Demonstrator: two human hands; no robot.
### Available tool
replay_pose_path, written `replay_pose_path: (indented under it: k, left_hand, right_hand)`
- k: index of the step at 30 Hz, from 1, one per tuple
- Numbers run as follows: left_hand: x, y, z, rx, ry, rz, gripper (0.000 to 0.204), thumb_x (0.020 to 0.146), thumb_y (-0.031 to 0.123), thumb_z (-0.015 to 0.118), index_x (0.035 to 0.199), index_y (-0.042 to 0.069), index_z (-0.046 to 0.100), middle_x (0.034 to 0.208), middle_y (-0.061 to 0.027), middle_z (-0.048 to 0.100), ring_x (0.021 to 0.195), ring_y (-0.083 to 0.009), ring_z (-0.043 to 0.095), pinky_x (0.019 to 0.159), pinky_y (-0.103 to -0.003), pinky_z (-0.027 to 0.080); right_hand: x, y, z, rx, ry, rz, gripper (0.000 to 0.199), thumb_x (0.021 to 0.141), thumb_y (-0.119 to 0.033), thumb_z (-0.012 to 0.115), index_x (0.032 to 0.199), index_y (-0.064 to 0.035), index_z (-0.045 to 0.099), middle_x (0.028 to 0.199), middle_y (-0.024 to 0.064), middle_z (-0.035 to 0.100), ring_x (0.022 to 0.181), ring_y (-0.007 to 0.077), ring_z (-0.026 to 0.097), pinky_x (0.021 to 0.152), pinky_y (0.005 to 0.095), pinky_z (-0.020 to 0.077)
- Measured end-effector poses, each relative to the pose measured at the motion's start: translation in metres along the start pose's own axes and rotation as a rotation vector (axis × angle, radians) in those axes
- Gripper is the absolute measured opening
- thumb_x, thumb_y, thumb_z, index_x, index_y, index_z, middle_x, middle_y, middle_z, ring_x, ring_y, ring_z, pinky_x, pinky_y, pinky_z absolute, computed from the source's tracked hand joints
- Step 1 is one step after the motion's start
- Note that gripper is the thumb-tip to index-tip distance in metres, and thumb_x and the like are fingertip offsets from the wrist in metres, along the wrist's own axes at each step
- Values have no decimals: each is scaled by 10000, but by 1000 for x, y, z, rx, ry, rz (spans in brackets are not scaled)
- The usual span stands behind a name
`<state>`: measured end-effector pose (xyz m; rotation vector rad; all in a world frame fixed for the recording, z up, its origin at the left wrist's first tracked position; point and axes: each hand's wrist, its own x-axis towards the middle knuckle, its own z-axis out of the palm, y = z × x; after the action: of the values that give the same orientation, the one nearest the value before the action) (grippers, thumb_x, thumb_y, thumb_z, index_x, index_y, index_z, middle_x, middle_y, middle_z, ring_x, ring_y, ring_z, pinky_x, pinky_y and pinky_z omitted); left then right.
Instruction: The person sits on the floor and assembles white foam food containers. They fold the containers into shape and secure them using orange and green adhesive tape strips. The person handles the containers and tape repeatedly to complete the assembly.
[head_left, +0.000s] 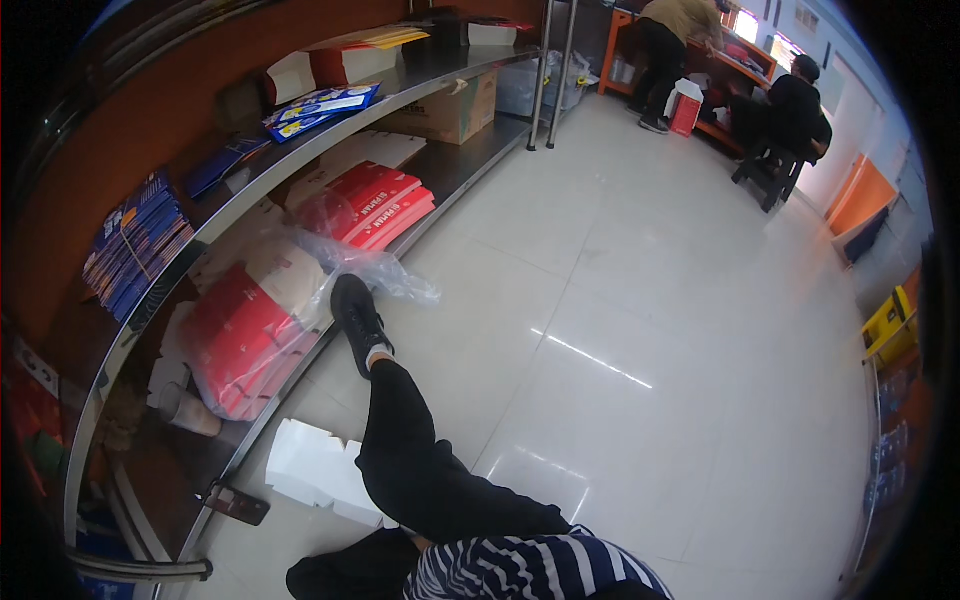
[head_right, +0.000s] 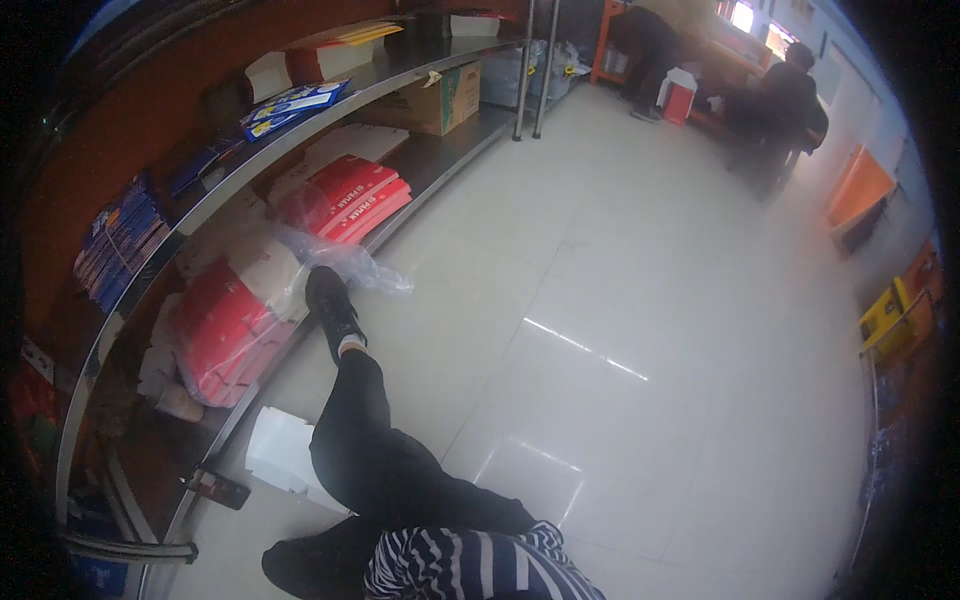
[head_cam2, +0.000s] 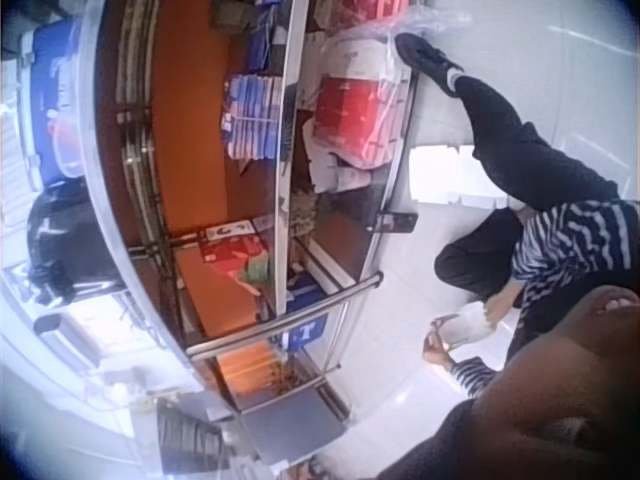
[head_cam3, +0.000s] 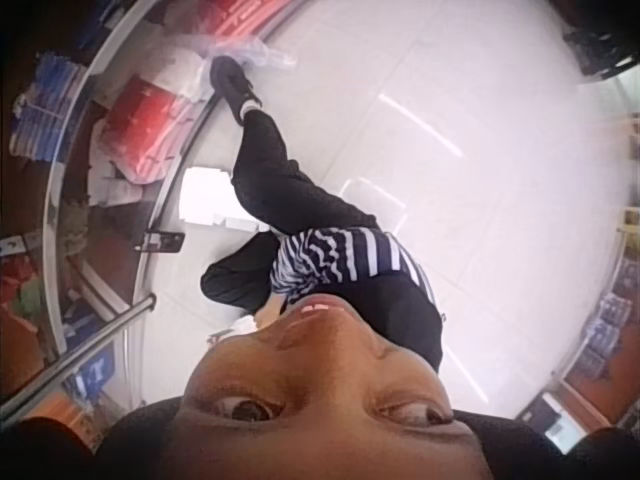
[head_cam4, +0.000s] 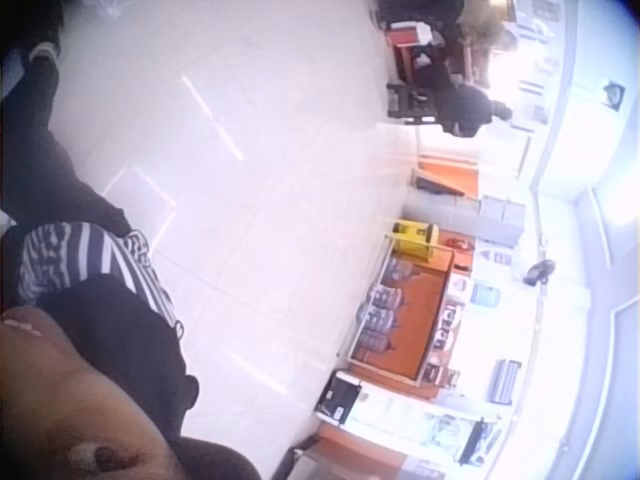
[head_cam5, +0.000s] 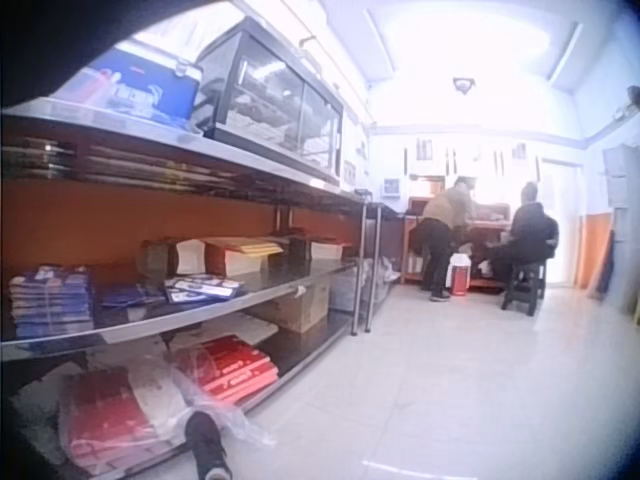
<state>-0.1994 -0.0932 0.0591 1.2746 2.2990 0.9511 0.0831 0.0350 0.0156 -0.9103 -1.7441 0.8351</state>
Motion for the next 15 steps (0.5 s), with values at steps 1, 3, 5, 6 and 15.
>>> replay_pose_path:
  k: [1,3,5,6,15]
  left_hand:
    - [-3,-3,3,-7,-1,-6,333,782,209,626,978,-58,591,844,-170,628,724,-242,593,527,-372,476]
    - [-7,-9,8,-19,-1,-19,342,780,217,627,982,-56,590,848,-171,625,730,-243,590,537,-372,474]
    - [-24,17,5,-41,7,-46,350,779,225,628,987,-54,588,852,-173,623,737,-245,587,547,-372,471]
    - [-23,19,5,-46,4,-44,354,778,228,629,989,-53,587,854,-174,622,741,-246,586,552,-373,470]
    - [-20,23,21,-116,13,-97,393,772,263,636,1009,-45,579,872,-181,610,772,-254,573,597,-373,460]
  right_hand:
    - [0,0,1,8,-6,3,275,765,-195,551,976,-24,511,1009,170,579,920,354,565,807,439,452]
    - [0,0,2,16,-15,8,271,765,-189,550,977,-23,513,1008,169,579,920,351,564,808,437,451]
    - [-2,1,5,21,-39,10,268,766,-184,548,977,-22,516,1007,169,579,919,348,564,809,435,450]
    - [-1,2,3,20,-32,10,266,766,-181,547,977,-22,517,1007,168,579,919,347,564,809,434,450]
    - [-2,5,-3,32,-57,24,252,768,-157,540,977,-19,529,1003,166,579,919,335,564,814,424,446]
